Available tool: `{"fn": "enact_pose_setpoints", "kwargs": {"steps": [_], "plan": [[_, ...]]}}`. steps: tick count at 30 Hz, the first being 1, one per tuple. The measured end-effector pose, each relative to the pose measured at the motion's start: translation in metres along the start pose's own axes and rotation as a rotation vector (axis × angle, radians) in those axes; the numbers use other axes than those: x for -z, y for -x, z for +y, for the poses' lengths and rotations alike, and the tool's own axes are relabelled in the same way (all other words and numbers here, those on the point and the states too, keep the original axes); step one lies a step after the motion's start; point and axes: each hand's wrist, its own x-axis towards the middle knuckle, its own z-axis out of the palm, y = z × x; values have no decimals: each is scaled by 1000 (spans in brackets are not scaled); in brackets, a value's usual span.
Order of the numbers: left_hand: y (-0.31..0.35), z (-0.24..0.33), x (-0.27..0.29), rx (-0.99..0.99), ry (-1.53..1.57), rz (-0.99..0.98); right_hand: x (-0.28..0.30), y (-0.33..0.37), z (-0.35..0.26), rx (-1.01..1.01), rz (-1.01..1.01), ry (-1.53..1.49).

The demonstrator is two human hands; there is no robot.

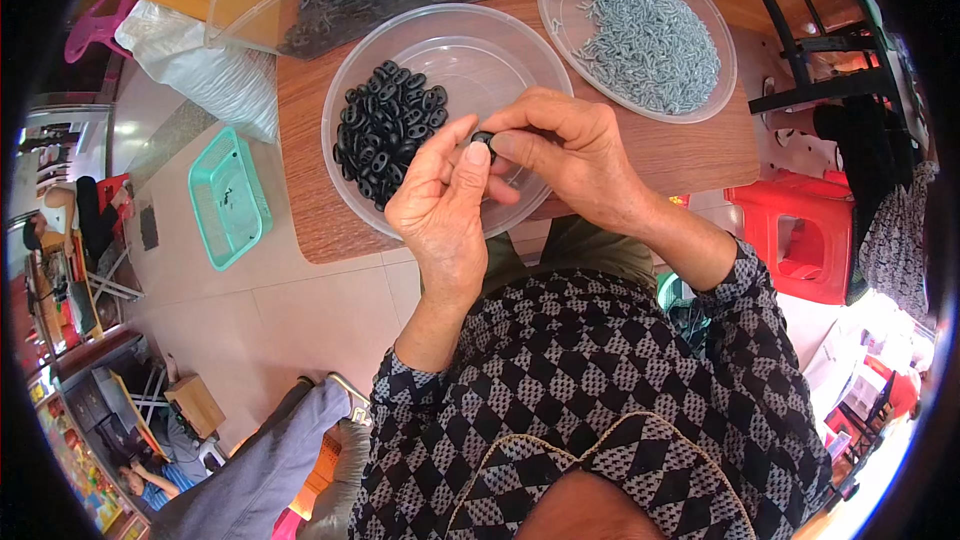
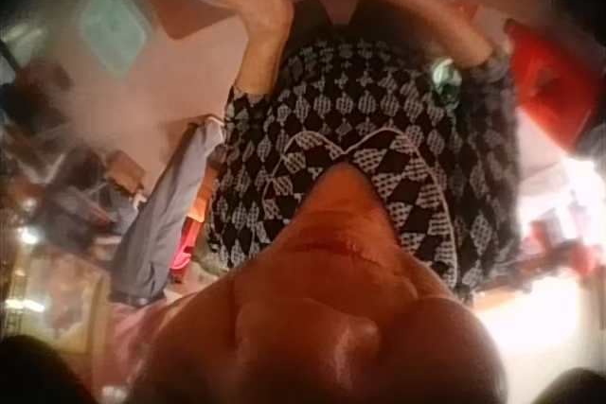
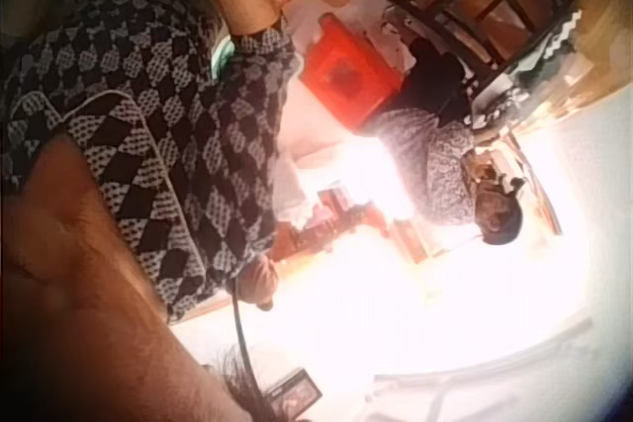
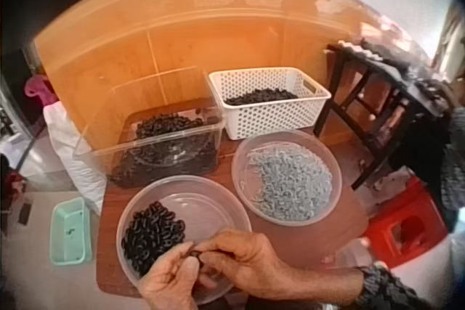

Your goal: The person assembles cord locks by inserting springs into plastic toggle pieces and pressing the components together, then sorts and transfers additional plastic parts between containers by hand.

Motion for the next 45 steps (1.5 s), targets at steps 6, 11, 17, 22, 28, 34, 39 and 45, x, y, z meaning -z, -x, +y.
{"fn": "enact_pose_setpoints", "kwargs": {"steps": [6, 11, 17, 22, 28, 34, 39, 45], "plan": [[1, -3, -1, 36, 101, 41, -2, 6, -6, 119, 15, 286], [0, -2, -8, 23, 185, 146, -8, 6, 2, 397, 126, 506], [1, -5, -5, 0, 201, 133, -8, 5, 7, 489, 163, 520], [2, -6, -4, -8, 213, 115, -9, 7, 5, 455, 183, 517], [1, -3, 4, 13, 179, 38, -4, 7, 5, 479, 168, 500], [2, -3, 7, -12, 163, -19, -4, 8, 3, 487, 148, 466], [5, -5, 5, -100, 139, -38, -3, 9, 0, 501, 134, 463], [6, -10, 3, -149, 150, -8, -5, 8, -1, 498, 146, 437]]}}
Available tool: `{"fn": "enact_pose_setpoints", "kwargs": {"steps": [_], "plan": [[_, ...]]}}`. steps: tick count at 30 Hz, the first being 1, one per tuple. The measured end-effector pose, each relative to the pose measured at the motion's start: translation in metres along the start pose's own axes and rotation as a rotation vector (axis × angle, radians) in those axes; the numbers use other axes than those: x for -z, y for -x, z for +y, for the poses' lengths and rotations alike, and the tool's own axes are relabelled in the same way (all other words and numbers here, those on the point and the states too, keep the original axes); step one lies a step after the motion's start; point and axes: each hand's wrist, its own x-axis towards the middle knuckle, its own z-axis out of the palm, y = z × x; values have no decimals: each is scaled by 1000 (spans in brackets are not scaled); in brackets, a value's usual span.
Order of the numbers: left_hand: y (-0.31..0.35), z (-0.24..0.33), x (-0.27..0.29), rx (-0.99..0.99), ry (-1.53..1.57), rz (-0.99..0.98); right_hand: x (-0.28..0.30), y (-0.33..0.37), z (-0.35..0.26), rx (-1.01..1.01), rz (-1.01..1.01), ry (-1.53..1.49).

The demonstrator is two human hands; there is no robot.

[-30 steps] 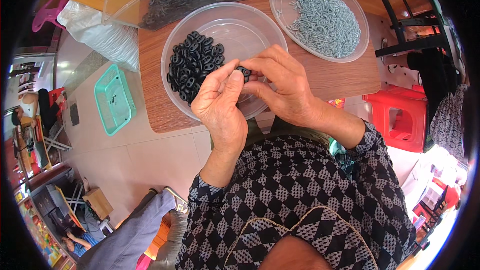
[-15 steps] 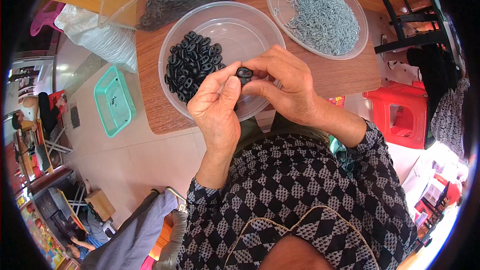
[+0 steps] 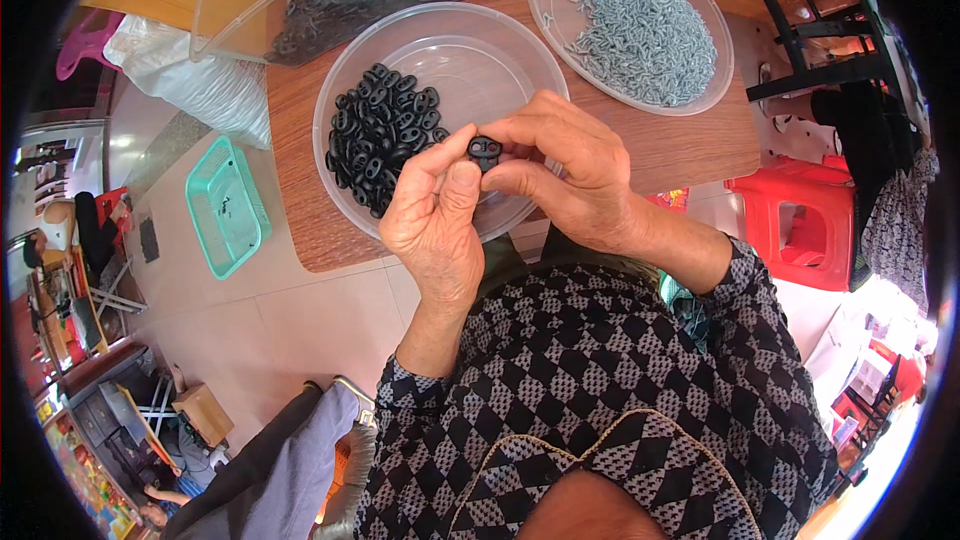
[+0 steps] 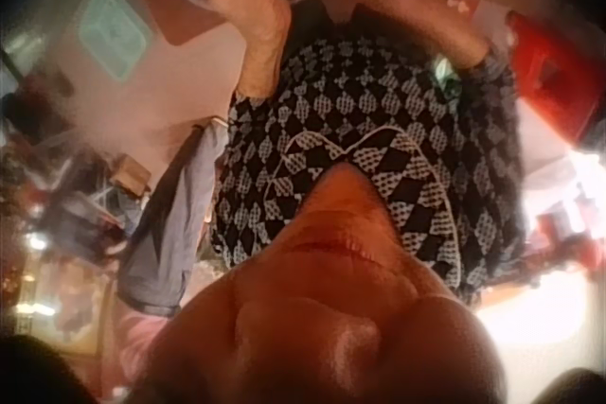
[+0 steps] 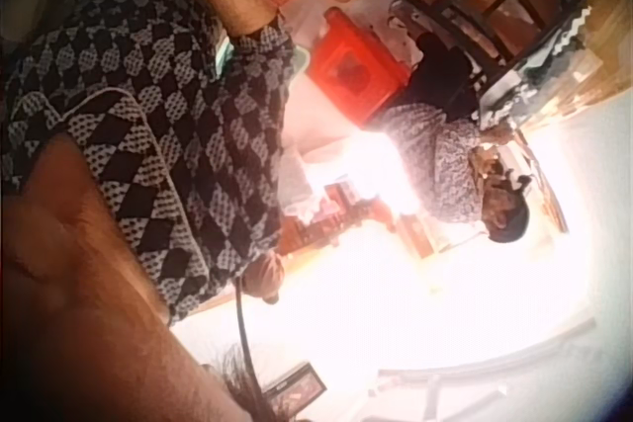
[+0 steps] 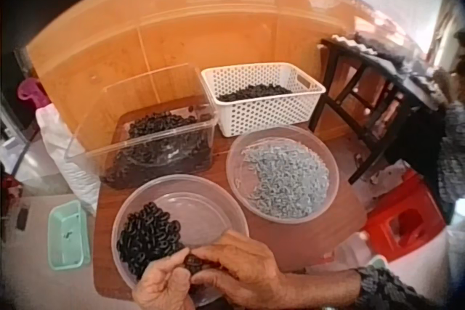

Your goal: The person assembles cord locks by inserting springs into plastic toggle pieces and pressing the components together, then sorts and transfers additional plastic parts between containers by hand.

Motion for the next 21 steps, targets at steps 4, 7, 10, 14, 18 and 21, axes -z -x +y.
{"fn": "enact_pose_setpoints", "kwargs": {"steps": [4, 7, 10, 14, 18, 21], "plan": [[2, -2, -1, -24, 20, 13, -1, -1, 1, 43, 13, 28], [3, -2, -1, -37, -2, 35, -2, -1, 0, 55, 17, 27], [3, -1, -3, -39, 19, 39, -2, -2, -5, 15, 14, 23], [4, 6, -4, -59, 18, 8, 0, -3, -7, 11, -8, 24], [7, 3, -3, -49, -61, 40, 0, -2, -7, 27, -15, 33], [8, -2, 0, -99, -112, 1, -1, 0, -5, 39, -7, 34]]}}
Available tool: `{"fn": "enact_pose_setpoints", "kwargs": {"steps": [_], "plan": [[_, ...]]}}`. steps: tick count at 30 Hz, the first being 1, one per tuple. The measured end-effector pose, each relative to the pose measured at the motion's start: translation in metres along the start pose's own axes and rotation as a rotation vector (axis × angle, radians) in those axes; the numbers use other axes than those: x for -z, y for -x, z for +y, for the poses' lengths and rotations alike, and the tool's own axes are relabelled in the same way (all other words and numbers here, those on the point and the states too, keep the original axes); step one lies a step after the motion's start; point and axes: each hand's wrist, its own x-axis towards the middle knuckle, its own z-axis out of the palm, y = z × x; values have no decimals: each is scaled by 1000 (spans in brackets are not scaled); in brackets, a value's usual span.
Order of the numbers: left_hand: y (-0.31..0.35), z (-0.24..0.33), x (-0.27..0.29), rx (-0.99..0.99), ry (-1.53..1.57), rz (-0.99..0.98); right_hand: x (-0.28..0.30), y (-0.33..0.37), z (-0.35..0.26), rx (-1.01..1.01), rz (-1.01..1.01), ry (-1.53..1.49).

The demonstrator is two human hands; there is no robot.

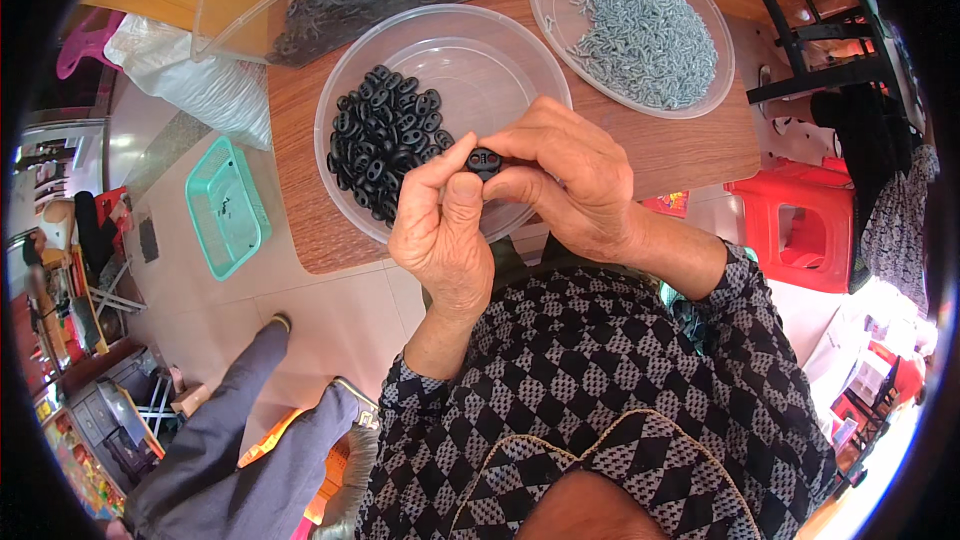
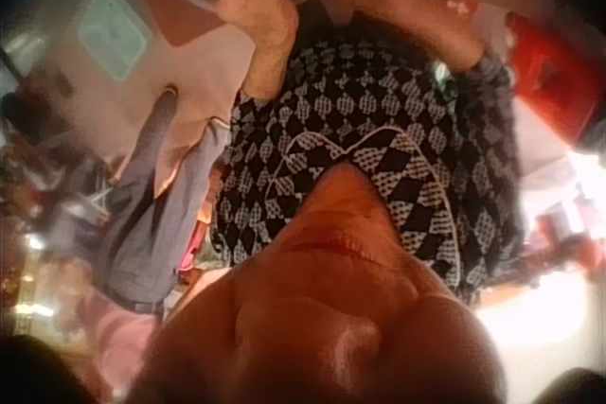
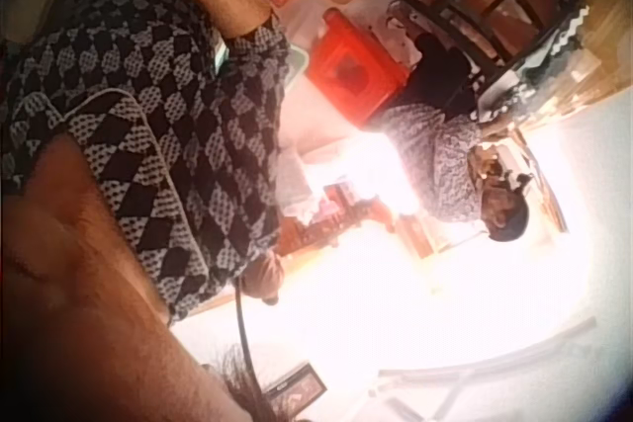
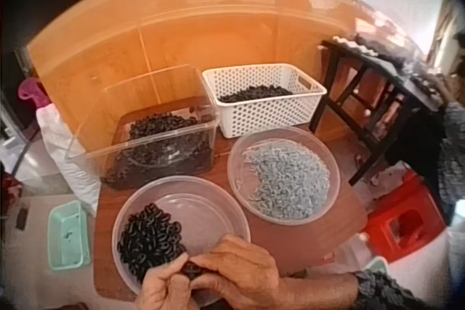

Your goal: The person assembles cord locks by inserting springs into plastic toggle pieces and pressing the components together, then sorts and transfers additional plastic parts between containers by hand.

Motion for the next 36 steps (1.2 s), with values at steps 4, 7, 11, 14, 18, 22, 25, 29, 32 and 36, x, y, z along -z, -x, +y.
{"fn": "enact_pose_setpoints", "kwargs": {"steps": [4, 7, 11, 14, 18, 22, 25, 29, 32, 36], "plan": [[1, -5, -1, -85, -13, 44, -6, -2, 2, 58, 41, -10], [1, -10, -5, -97, 20, 70, -6, -2, 6, 94, 57, -7], [0, -15, -8, -137, -63, 123, -7, -4, 7, 112, 46, -5], [4, -3, -15, -74, 116, 38, -4, -3, 5, 155, 57, 36], [10, -9, -7, -85, -215, 104, -6, 5, 6, 126, 89, 20], [-2, 10, -5, -143, -379, -41, 7, 3, 2, -48, 14, -69], [-11, 23, 1, 102, -429, -118, 22, -1, 11, -123, -10, 8], [-35, 30, 30, 2, -434, -1, 67, -49, 30, -192, 76, 233], [-40, 24, 53, -38, -585, -31, 103, -101, 73, -227, 182, 175], [-50, 17, 43, -380, -956, -255, 150, -154, 134, -141, 239, 412]]}}
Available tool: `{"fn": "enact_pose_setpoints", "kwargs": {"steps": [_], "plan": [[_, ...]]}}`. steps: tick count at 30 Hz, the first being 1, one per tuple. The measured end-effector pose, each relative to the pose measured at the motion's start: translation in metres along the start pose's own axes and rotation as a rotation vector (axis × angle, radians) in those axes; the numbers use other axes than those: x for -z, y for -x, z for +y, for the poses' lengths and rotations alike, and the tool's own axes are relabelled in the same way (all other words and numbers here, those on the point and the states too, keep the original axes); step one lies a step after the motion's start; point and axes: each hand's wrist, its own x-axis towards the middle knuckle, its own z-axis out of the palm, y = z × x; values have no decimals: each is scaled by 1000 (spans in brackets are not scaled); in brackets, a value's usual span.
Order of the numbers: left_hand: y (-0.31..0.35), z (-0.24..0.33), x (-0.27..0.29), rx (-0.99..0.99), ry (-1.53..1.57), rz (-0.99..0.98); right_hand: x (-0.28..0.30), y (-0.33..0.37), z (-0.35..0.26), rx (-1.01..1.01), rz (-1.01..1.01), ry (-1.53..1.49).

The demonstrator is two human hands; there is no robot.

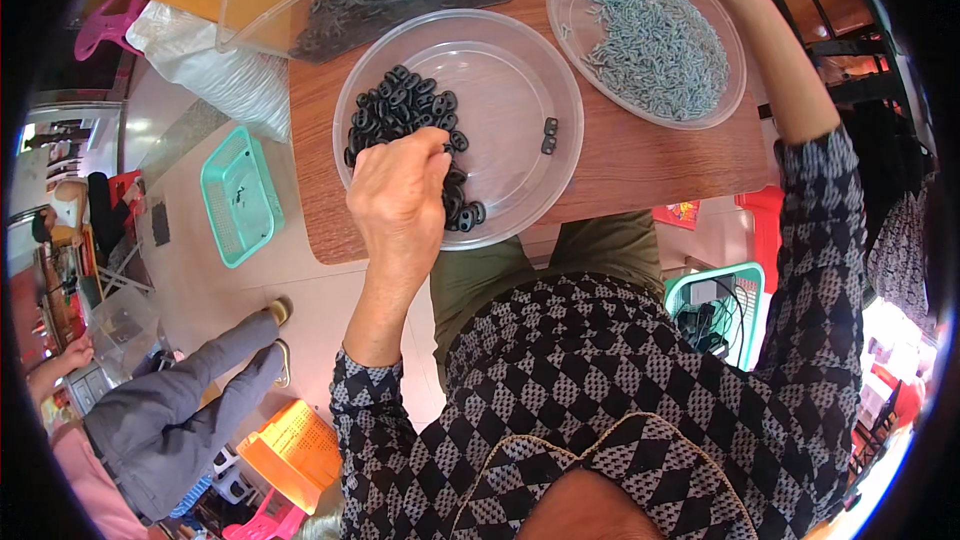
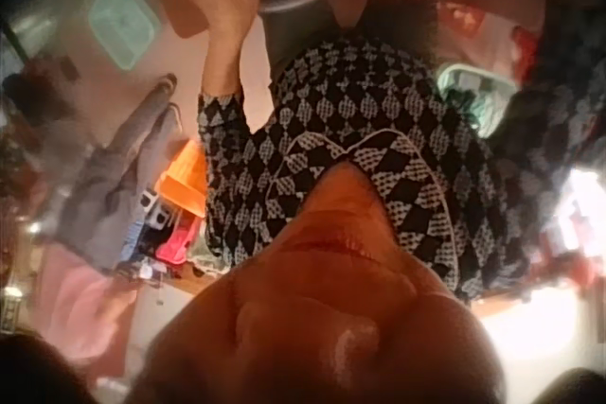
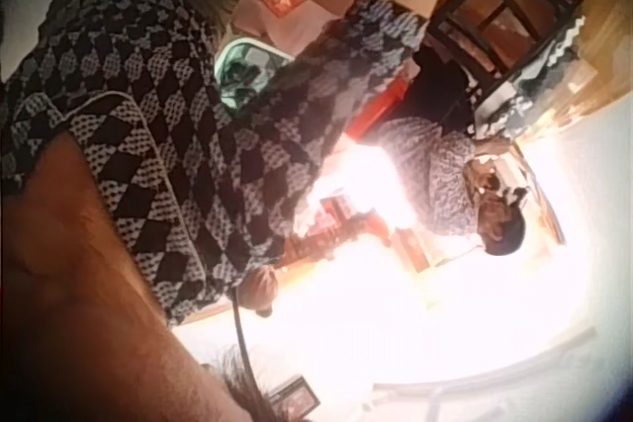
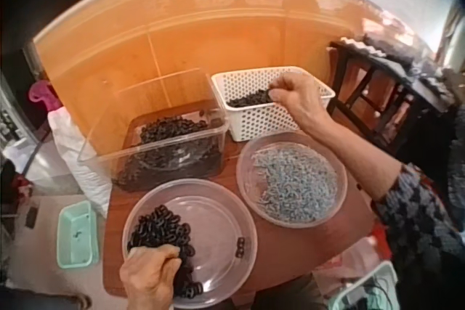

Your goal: The person assembles cord locks by inserting springs into plastic toggle pieces and pressing the components together, then sorts and transfers additional plastic parts between containers by hand.

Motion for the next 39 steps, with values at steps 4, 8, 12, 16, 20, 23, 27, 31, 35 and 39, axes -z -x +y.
{"fn": "enact_pose_setpoints", "kwargs": {"steps": [4, 8, 12, 16, 20, 23, 27, 31, 35, 39], "plan": [[-8, 7, -6, -219, -115, -99, -9, -29, -4, -74, 6, 196], [-24, 31, -28, -321, -22, -237, 0, -41, 2, 24, 2, 605], [-25, 26, -54, -282, -154, -377, -24, -32, -8, 81, -11, 478], [-29, 32, -76, -269, -249, -473, 9, -9, -32, 194, -46, 403], [-26, 22, -67, -322, -348, -462, 7, 12, -24, 198, -79, 238], [-21, 21, -67, -428, -396, -422, 20, 32, -38, 214, -112, 200], [-15, 19, -68, -473, -431, -440, 17, 68, -27, 292, -177, 229], [-14, 21, -60, -362, -352, -515, 5, 95, -24, 183, -424, 180], [-9, 22, -59, -397, -326, -525, -19, 108, -11, 210, -542, 205], [-10, 30, -54, -352, -299, -535, -34, 102, -8, 325, -617, 275]]}}
